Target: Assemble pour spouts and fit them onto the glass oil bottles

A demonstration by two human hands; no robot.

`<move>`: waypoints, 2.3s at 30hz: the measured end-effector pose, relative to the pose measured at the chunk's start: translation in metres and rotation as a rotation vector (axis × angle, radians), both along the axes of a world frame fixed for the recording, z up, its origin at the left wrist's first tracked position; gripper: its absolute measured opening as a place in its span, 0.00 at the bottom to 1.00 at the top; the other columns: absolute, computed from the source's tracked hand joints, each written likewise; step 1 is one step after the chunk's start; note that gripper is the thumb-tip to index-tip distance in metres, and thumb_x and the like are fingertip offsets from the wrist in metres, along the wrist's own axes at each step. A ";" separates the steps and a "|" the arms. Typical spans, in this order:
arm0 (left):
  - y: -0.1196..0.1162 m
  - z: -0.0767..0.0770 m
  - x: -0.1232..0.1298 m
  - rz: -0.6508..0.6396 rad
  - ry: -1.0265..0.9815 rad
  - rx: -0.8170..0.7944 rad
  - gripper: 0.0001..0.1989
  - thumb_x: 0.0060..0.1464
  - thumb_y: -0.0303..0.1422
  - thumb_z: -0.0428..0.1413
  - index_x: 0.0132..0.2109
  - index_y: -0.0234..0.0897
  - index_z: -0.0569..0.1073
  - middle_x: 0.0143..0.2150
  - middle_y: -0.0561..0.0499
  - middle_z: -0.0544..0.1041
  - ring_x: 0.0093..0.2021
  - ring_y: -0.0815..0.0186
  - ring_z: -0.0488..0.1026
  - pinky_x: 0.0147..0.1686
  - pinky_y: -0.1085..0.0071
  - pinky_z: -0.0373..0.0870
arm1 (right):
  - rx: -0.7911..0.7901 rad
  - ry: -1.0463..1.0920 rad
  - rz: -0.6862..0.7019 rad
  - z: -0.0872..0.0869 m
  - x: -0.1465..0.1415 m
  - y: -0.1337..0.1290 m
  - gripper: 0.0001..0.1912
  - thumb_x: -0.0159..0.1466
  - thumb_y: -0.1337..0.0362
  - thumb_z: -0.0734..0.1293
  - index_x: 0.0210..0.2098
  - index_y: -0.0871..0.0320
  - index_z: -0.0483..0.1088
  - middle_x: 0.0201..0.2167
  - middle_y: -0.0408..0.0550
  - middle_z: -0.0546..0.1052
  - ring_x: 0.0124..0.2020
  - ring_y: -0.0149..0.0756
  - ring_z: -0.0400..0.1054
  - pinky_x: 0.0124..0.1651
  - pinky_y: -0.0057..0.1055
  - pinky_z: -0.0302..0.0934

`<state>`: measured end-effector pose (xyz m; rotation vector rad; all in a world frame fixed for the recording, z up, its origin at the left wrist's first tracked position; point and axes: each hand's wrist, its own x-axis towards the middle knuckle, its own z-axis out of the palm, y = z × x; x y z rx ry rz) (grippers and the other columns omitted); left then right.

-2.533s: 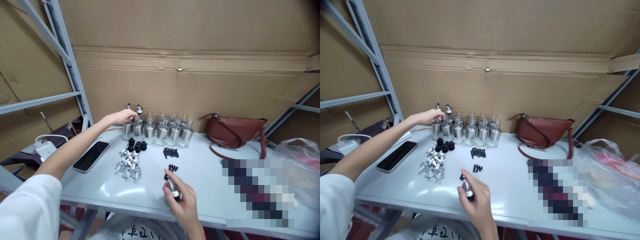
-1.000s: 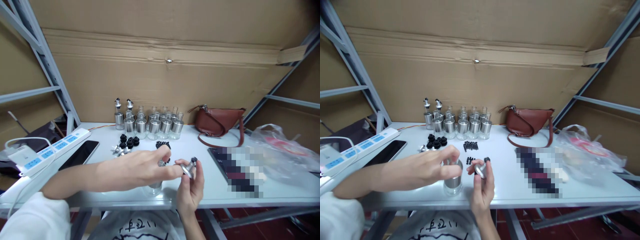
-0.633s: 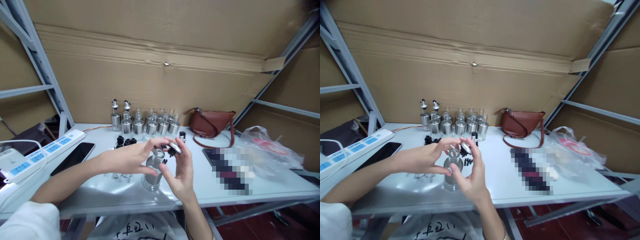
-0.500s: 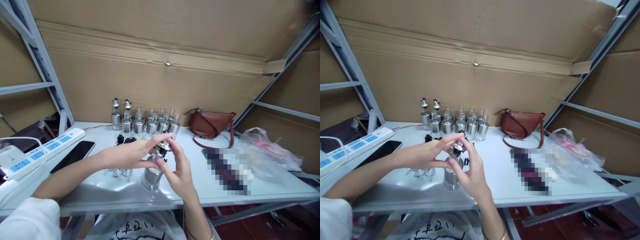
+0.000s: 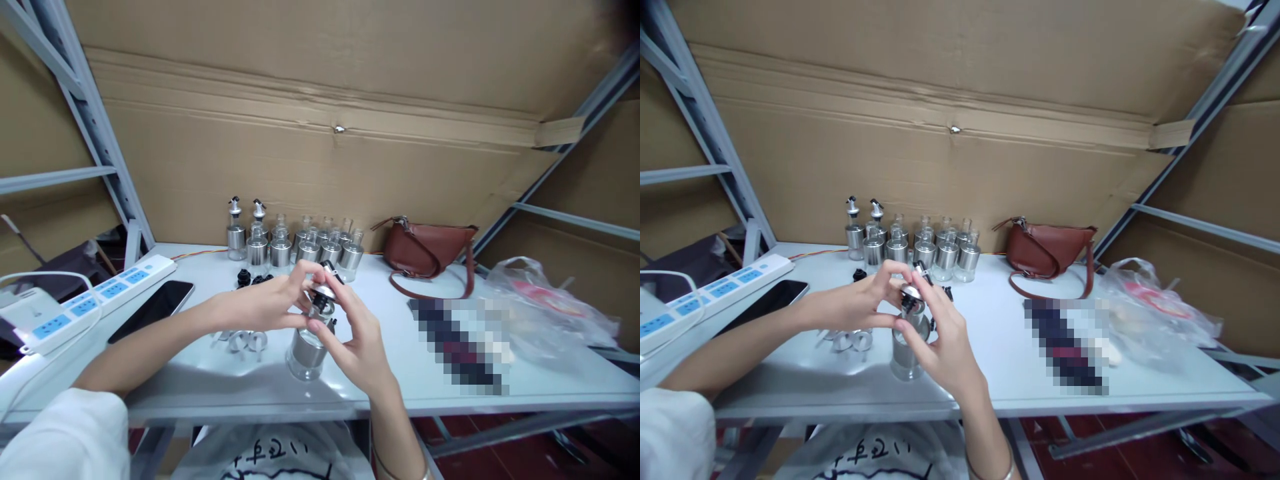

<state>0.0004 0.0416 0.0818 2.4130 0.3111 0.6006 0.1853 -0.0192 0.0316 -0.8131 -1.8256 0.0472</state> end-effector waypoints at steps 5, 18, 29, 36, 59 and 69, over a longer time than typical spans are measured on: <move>-0.002 0.001 0.000 0.013 0.006 0.009 0.19 0.61 0.33 0.54 0.54 0.42 0.53 0.52 0.41 0.68 0.39 0.66 0.76 0.40 0.64 0.75 | 0.003 0.058 -0.003 -0.001 0.005 0.001 0.29 0.64 0.68 0.67 0.63 0.50 0.60 0.52 0.52 0.76 0.51 0.41 0.73 0.50 0.38 0.72; 0.001 -0.005 0.004 -0.026 -0.070 0.040 0.26 0.60 0.31 0.55 0.59 0.45 0.50 0.60 0.39 0.62 0.45 0.64 0.76 0.45 0.62 0.77 | 0.043 -0.062 -0.066 0.002 0.006 -0.003 0.34 0.66 0.67 0.64 0.68 0.46 0.51 0.62 0.52 0.67 0.60 0.45 0.65 0.56 0.45 0.69; -0.001 -0.002 0.004 0.006 0.008 0.073 0.17 0.61 0.33 0.55 0.53 0.37 0.59 0.53 0.37 0.73 0.36 0.67 0.76 0.39 0.64 0.77 | 0.030 0.177 0.028 -0.020 0.005 0.001 0.24 0.63 0.68 0.69 0.57 0.50 0.64 0.46 0.50 0.77 0.50 0.40 0.73 0.49 0.39 0.71; 0.001 -0.004 0.006 -0.015 -0.029 -0.006 0.15 0.58 0.29 0.58 0.50 0.38 0.62 0.52 0.42 0.75 0.35 0.70 0.77 0.39 0.69 0.78 | 0.038 0.216 0.079 -0.021 0.005 0.000 0.22 0.63 0.69 0.69 0.55 0.49 0.67 0.45 0.50 0.77 0.49 0.40 0.73 0.47 0.39 0.72; 0.000 -0.004 0.012 -0.032 -0.098 0.232 0.08 0.56 0.26 0.59 0.33 0.36 0.65 0.31 0.53 0.78 0.30 0.71 0.77 0.29 0.81 0.70 | 0.113 0.211 0.083 -0.016 0.004 -0.004 0.14 0.63 0.73 0.67 0.45 0.50 0.73 0.46 0.50 0.78 0.44 0.38 0.75 0.41 0.35 0.73; -0.014 0.001 0.011 0.023 -0.212 0.209 0.04 0.58 0.29 0.58 0.35 0.35 0.70 0.32 0.50 0.80 0.32 0.69 0.79 0.33 0.78 0.77 | 0.122 0.236 0.091 -0.037 0.000 -0.008 0.18 0.68 0.65 0.62 0.57 0.48 0.63 0.61 0.54 0.67 0.61 0.45 0.64 0.56 0.48 0.67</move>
